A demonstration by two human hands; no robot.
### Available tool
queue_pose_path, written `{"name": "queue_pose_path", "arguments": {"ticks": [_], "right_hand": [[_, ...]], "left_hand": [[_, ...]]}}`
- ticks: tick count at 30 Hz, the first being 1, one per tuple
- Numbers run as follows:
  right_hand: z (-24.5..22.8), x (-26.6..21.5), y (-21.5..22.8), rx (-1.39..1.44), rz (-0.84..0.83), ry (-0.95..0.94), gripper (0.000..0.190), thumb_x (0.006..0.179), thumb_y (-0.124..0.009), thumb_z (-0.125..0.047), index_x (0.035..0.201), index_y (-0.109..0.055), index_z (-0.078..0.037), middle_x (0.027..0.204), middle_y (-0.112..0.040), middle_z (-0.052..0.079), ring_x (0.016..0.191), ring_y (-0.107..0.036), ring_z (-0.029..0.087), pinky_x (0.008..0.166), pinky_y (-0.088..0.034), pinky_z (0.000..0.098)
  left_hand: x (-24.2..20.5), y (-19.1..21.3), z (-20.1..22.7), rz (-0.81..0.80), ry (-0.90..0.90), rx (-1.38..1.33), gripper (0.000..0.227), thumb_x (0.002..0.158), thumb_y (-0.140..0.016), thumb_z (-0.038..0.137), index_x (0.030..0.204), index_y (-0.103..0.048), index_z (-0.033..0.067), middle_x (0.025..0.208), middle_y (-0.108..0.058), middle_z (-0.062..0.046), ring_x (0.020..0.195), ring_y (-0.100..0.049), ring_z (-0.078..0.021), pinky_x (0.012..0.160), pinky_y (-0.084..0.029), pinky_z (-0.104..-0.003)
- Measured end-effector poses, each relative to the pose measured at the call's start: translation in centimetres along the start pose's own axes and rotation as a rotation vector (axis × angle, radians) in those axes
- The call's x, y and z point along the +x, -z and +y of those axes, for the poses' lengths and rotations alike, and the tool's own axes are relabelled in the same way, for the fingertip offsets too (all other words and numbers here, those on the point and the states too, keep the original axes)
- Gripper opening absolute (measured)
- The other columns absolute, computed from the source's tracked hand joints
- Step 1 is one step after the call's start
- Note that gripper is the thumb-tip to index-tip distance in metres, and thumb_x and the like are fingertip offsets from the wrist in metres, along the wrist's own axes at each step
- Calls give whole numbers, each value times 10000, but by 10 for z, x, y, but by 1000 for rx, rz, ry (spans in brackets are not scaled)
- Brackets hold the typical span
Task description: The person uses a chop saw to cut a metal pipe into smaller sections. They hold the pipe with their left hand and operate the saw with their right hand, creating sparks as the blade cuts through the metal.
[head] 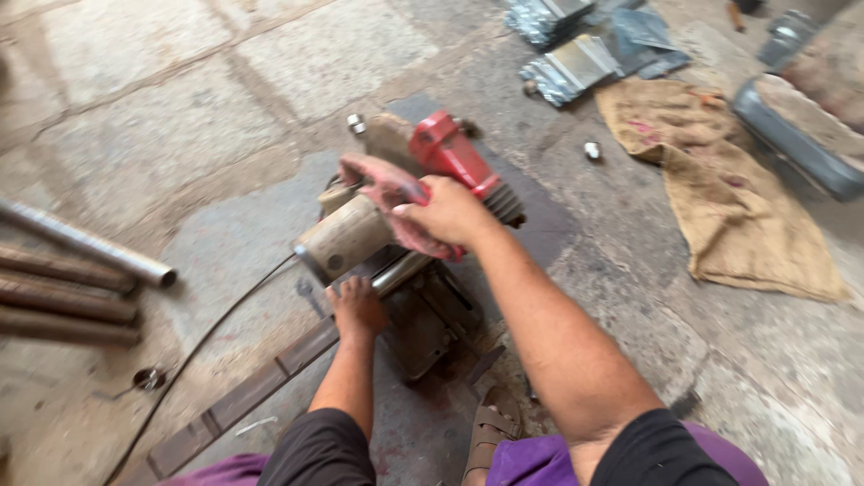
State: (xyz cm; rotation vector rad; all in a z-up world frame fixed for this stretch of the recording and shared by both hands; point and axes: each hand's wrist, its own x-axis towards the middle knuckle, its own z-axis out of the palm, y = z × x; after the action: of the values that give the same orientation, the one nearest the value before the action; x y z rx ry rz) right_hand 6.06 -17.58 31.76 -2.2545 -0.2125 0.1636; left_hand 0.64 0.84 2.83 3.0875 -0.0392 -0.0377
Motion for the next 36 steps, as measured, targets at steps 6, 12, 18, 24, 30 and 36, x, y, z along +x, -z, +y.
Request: {"name": "queue_pose_path", "arguments": {"ticks": [6,12,18,24,30,36], "right_hand": [[-1,-1,-5,-63,39,-50,570,785,-821,-420,1162,-695,-11,1028,-767,179,924,-761,267,830,-587,377],[2,-1,-6,-49,50,-41,662,777,-821,-427,1241,-653,15,1099,-750,202,996,-753,281,876,-583,375],[5,-1,-8,-47,57,-41,700,778,-818,-428,1276,-634,28,1145,-739,206,1046,-742,292,907,-574,376],[4,-4,-8,-75,66,-18,679,784,-820,-437,1255,-655,23,1137,-742,210,1045,-739,298,907,-571,381],[2,-4,-7,-54,60,-44,680,778,-818,-427,1264,-642,15,1111,-743,215,1005,-754,300,870,-585,387],[4,-8,-3,-56,33,-34,536,796,-824,-394,1156,-702,-15,1029,-768,187,927,-758,273,828,-584,388]], "left_hand": [[4,-9,2,41,86,-3,318,995,-546,266,1285,-596,144,1259,-626,-71,1270,-561,-290,1227,-279,-651],[-7,39,6,-61,35,-60,574,809,-644,419,1274,-545,96,1291,-585,-104,1313,-479,-296,1139,-225,-646],[-2,5,6,-22,37,-10,377,935,-552,270,1283,-584,129,1296,-599,-56,1321,-520,-266,1236,-241,-633],[-1,2,6,33,45,22,396,901,-565,250,1274,-590,120,1299,-581,-80,1281,-523,-290,1157,-294,-610],[-2,26,0,-26,5,-39,496,807,-620,358,1230,-585,101,1227,-583,-89,1261,-497,-285,1098,-269,-649],[9,-16,-2,113,8,-22,279,937,-586,251,1199,-615,162,1199,-621,-54,1226,-571,-261,1154,-340,-588]]}}
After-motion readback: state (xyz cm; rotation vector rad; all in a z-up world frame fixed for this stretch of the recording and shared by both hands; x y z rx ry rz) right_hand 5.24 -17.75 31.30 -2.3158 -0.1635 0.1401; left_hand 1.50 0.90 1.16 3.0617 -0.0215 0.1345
